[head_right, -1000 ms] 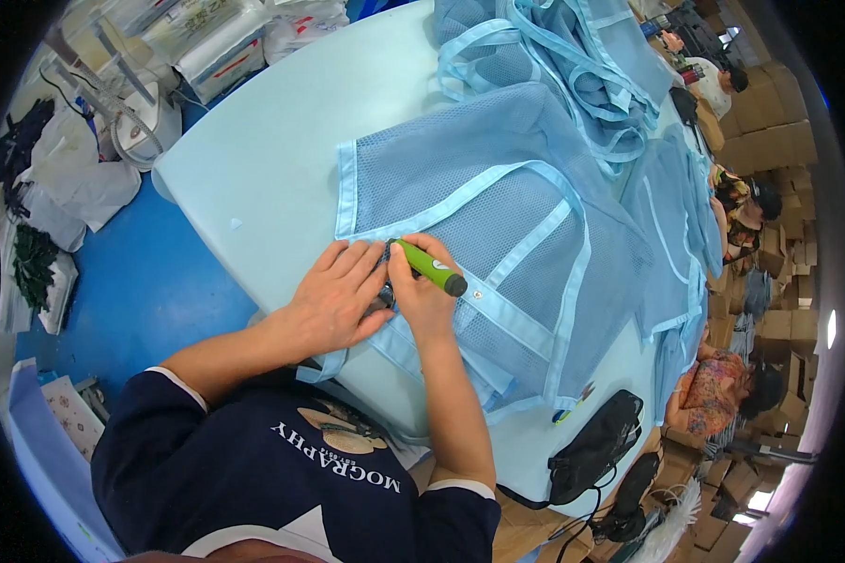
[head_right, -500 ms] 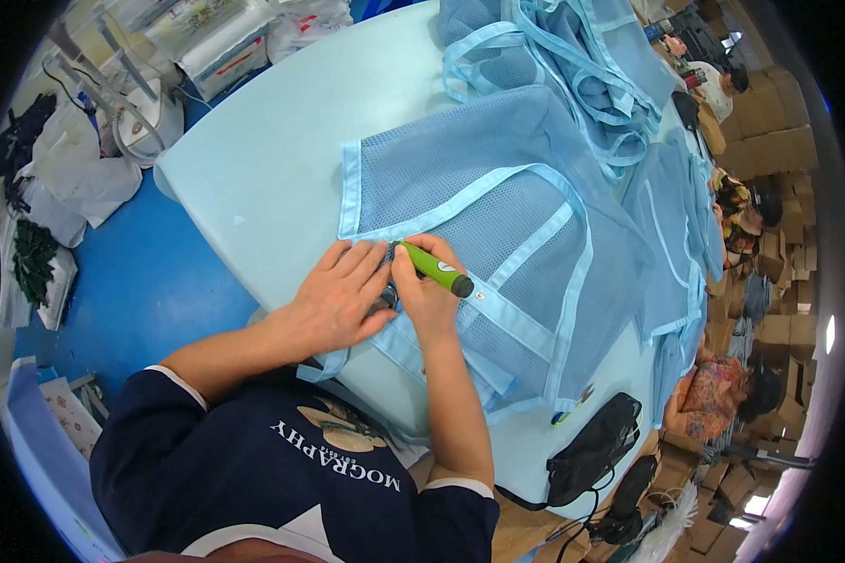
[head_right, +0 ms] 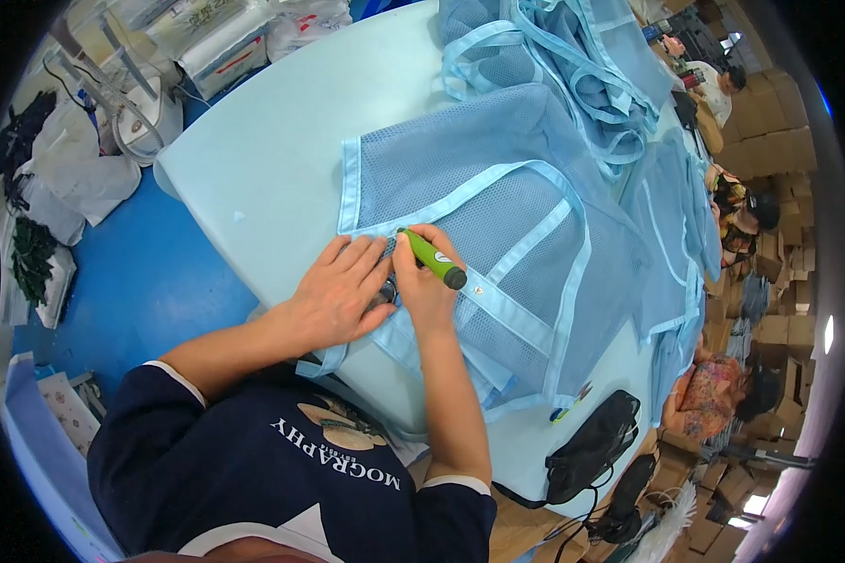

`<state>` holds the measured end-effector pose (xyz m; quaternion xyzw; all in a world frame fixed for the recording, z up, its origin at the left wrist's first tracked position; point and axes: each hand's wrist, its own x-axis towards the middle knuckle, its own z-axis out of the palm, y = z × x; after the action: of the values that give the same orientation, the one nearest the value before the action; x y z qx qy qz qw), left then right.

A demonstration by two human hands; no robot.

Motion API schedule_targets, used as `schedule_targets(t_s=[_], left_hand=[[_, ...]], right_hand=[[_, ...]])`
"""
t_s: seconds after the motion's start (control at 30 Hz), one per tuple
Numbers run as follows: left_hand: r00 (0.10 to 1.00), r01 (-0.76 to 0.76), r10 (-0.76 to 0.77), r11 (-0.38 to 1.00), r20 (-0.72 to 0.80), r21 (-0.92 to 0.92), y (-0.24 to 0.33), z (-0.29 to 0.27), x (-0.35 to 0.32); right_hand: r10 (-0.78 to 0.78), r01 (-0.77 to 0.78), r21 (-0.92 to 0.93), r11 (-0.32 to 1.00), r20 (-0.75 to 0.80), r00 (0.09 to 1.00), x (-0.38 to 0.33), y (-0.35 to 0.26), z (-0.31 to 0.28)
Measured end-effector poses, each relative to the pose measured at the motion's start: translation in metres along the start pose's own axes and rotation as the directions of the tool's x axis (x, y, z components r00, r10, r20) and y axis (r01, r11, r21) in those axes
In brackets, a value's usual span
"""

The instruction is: Marking specific locations on blue mesh bags with a marker and applying adhesive with a glue gun.

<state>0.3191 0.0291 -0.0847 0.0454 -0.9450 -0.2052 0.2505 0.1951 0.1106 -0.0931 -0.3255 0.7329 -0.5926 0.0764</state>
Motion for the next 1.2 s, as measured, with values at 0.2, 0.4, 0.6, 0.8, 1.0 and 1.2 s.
schedule_targets(t_s=[0.2,0.4,0.6,0.8,1.0,1.2], left_hand=[[1.0,-0.003,0.003,1.0,0.004,-0.003,0.0008,-0.0009,0.0006],[1.0,-0.003,0.003,1.0,-0.008,0.002,0.0014,-0.0019,0.0005],[1.0,0.006,-0.006,1.0,0.01,-0.005,0.0012,-0.0022,0.0005],[1.0,0.008,-0.008,1.0,0.011,-0.007,0.0015,-0.0016,0.0002],[1.0,0.007,-0.007,0.999,-0.005,-0.037,0.0009,-0.0025,0.0012],[1.0,0.0,0.0,1.0,0.015,0.013,0.0013,-0.0013,0.0013]], right_hand=[[0.045,-0.047,0.036,0.998,0.063,0.997,-0.0013,0.001,-0.002],[0.037,-0.039,0.028,0.999,0.06,0.997,0.0013,-0.0001,-0.0008],[0.091,-0.095,0.064,0.993,0.062,0.994,0.001,-0.0042,-0.0003],[0.088,-0.097,0.097,0.991,0.09,0.992,0.0016,0.0001,-0.001],[0.113,-0.123,0.071,0.99,0.141,0.984,0.0004,-0.0035,-0.0026],[0.076,-0.084,0.049,0.995,0.151,0.986,0.0005,-0.0043,-0.0035]])
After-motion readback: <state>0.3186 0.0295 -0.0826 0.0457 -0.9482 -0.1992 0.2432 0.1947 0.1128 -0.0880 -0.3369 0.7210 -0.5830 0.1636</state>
